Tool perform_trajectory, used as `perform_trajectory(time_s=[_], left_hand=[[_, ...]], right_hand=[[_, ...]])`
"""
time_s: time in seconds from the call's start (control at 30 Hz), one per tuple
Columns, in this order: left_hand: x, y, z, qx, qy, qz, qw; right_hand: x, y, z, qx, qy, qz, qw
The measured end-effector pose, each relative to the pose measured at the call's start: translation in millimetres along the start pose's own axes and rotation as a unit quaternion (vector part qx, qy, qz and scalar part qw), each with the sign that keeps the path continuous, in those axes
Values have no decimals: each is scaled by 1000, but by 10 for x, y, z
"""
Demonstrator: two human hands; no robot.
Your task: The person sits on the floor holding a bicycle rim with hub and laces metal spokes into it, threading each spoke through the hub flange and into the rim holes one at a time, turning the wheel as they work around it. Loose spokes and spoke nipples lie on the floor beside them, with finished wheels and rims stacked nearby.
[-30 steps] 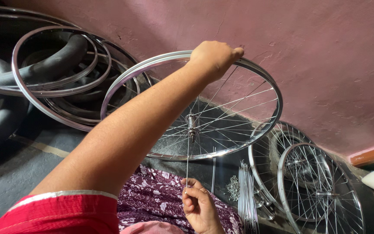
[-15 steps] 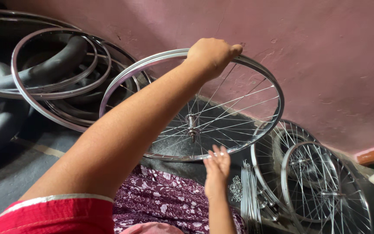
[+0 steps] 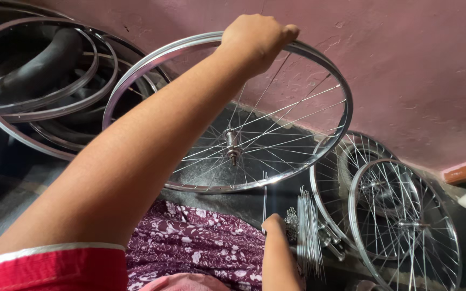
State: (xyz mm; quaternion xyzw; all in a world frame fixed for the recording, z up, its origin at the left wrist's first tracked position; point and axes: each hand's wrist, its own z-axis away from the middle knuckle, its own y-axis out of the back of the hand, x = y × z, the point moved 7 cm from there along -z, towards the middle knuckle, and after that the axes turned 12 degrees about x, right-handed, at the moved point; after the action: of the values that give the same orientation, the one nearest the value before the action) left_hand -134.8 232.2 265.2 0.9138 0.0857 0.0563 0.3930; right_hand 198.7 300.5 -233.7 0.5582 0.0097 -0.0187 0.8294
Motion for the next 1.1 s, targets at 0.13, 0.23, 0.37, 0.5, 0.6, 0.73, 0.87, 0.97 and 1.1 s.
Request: perform_trajectory(time_s=[0.13,0.23,0.37,0.5,0.6,0.73,0.87,0.97,1.1], left_hand=[[-183,-3,23,-14,11,-11,1000],[-309,19,46,-9,9,-16,1000],[-434,14,52,-18,34,-21,999],[-540,35,91,-27,53,-21,998],[-583,40,143,-49,67,-20,996],[-580,95,212,-50,69,-25,996],[-554,154,284,-47,68,-21,996],[-492,172,307,-50,72,-16,996],[-372,198,329,-50,65,-11,997]], right_hand=[[-116,-3,29,17,16,59,998],[-108,-34,12,13,22,70,997],[-89,-85,-46,7,27,68,997],[-89,-79,-145,21,19,42,999],[-88,10,-192,44,14,-27,999],[-7,353,-40,188,53,-219,956],[33,548,566,136,207,-512,822],[138,189,1156,-104,187,-583,783],[-66,-89,1949,-288,351,-553,698]])
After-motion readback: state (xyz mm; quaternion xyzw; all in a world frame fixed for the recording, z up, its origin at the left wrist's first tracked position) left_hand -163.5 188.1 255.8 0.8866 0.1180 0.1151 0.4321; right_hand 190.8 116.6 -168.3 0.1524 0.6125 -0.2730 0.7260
